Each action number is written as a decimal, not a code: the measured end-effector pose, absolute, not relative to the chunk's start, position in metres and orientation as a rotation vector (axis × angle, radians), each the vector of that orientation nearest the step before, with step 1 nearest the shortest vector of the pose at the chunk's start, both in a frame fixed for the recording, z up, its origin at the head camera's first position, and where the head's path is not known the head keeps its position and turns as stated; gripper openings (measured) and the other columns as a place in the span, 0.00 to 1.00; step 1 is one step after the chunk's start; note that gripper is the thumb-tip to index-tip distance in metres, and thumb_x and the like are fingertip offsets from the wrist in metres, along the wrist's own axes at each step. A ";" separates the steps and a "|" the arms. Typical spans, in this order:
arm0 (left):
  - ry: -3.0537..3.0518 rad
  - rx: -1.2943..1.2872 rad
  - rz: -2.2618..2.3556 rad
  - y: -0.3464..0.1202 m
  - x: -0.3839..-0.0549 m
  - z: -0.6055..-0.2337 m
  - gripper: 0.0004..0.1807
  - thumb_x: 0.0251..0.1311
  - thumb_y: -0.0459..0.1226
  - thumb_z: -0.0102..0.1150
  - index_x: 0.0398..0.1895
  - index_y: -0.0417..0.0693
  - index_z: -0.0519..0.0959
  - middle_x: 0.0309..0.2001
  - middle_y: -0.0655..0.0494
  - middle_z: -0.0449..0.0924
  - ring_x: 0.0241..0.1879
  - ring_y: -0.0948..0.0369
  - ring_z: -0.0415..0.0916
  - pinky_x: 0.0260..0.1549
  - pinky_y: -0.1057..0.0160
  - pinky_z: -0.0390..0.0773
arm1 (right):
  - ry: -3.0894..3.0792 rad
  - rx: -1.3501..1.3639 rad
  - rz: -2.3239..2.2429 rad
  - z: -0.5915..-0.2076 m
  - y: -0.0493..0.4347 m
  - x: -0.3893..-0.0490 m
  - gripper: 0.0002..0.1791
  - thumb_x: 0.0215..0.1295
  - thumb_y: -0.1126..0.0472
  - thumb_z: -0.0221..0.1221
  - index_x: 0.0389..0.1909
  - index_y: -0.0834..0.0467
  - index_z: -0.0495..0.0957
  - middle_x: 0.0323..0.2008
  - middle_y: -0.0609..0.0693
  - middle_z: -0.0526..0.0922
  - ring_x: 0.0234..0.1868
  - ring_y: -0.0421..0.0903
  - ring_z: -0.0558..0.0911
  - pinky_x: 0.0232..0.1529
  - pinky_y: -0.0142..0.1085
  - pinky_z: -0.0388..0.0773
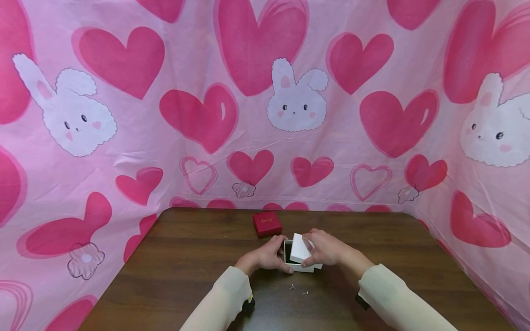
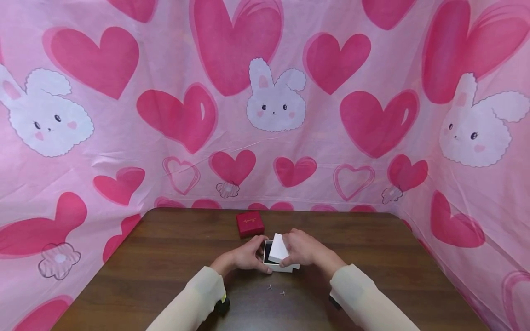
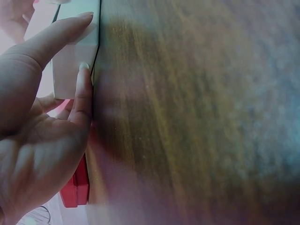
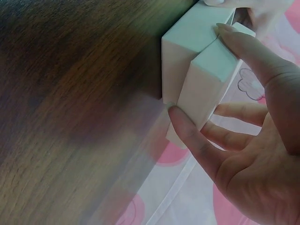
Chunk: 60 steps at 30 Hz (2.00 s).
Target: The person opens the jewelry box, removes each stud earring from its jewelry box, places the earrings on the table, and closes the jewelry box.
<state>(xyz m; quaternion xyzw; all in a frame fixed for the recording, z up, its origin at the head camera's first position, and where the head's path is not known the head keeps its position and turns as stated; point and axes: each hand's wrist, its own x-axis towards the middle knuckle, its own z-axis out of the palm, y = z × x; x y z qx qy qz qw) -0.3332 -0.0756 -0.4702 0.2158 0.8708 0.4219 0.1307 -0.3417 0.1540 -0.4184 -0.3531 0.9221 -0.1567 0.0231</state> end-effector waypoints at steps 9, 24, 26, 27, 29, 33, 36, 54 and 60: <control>2.534 0.648 1.220 -0.076 -0.332 -0.469 0.40 0.46 0.37 0.82 0.61 0.43 0.68 0.46 0.55 0.67 0.46 0.59 0.68 0.48 0.61 0.73 | 2.874 -1.088 -0.451 -0.417 0.154 -0.340 0.26 0.43 0.48 0.80 0.27 0.54 0.72 0.34 0.50 0.74 0.33 0.45 0.73 0.34 0.40 0.72; 2.541 0.679 1.199 -0.077 -0.334 -0.469 0.37 0.47 0.37 0.81 0.58 0.46 0.68 0.46 0.56 0.67 0.46 0.59 0.68 0.48 0.62 0.72 | 2.886 -1.127 -0.410 -0.414 0.157 -0.337 0.26 0.42 0.48 0.81 0.25 0.54 0.72 0.31 0.48 0.73 0.32 0.45 0.72 0.34 0.40 0.72; 2.548 0.676 1.194 -0.077 -0.334 -0.469 0.37 0.47 0.37 0.82 0.58 0.47 0.69 0.46 0.56 0.67 0.46 0.60 0.68 0.48 0.62 0.72 | 2.879 -1.118 -0.403 -0.413 0.157 -0.337 0.26 0.42 0.48 0.81 0.26 0.54 0.72 0.31 0.49 0.73 0.33 0.45 0.72 0.35 0.41 0.72; 2.553 0.676 1.191 -0.077 -0.334 -0.469 0.37 0.46 0.37 0.82 0.58 0.47 0.68 0.46 0.56 0.67 0.46 0.60 0.68 0.48 0.62 0.72 | 2.876 -1.111 -0.401 -0.413 0.157 -0.338 0.26 0.42 0.49 0.81 0.26 0.54 0.72 0.31 0.49 0.73 0.33 0.45 0.72 0.35 0.41 0.72; 2.556 0.675 1.188 -0.077 -0.334 -0.469 0.38 0.46 0.38 0.82 0.58 0.47 0.68 0.46 0.56 0.67 0.46 0.61 0.68 0.48 0.63 0.72 | 2.870 -1.087 -0.395 -0.412 0.158 -0.339 0.26 0.41 0.49 0.81 0.27 0.54 0.73 0.32 0.50 0.73 0.33 0.46 0.72 0.36 0.43 0.73; 2.553 0.678 1.195 -0.076 -0.333 -0.469 0.39 0.46 0.37 0.82 0.59 0.45 0.68 0.46 0.53 0.68 0.45 0.60 0.68 0.47 0.63 0.72 | 2.871 -1.044 -0.373 -0.412 0.159 -0.340 0.26 0.41 0.49 0.82 0.28 0.54 0.73 0.34 0.51 0.73 0.35 0.47 0.72 0.37 0.45 0.74; 2.554 0.677 1.194 -0.076 -0.334 -0.470 0.38 0.46 0.37 0.82 0.58 0.45 0.68 0.46 0.52 0.68 0.45 0.59 0.68 0.47 0.62 0.72 | 2.876 -1.045 -0.368 -0.412 0.159 -0.339 0.26 0.40 0.50 0.82 0.27 0.54 0.73 0.34 0.51 0.73 0.34 0.47 0.72 0.37 0.45 0.74; 2.531 0.655 1.213 -0.077 -0.334 -0.470 0.37 0.45 0.37 0.82 0.57 0.49 0.69 0.45 0.55 0.67 0.45 0.60 0.68 0.47 0.62 0.73 | 2.862 -1.110 -0.362 -0.410 0.168 -0.340 0.26 0.39 0.52 0.82 0.27 0.54 0.72 0.30 0.47 0.71 0.33 0.44 0.71 0.36 0.41 0.73; 2.537 0.657 1.211 -0.077 -0.335 -0.470 0.37 0.45 0.37 0.82 0.57 0.49 0.69 0.45 0.55 0.67 0.45 0.60 0.68 0.47 0.61 0.73 | 2.862 -1.105 -0.359 -0.410 0.170 -0.341 0.27 0.37 0.52 0.83 0.29 0.55 0.73 0.32 0.49 0.73 0.34 0.45 0.72 0.37 0.43 0.74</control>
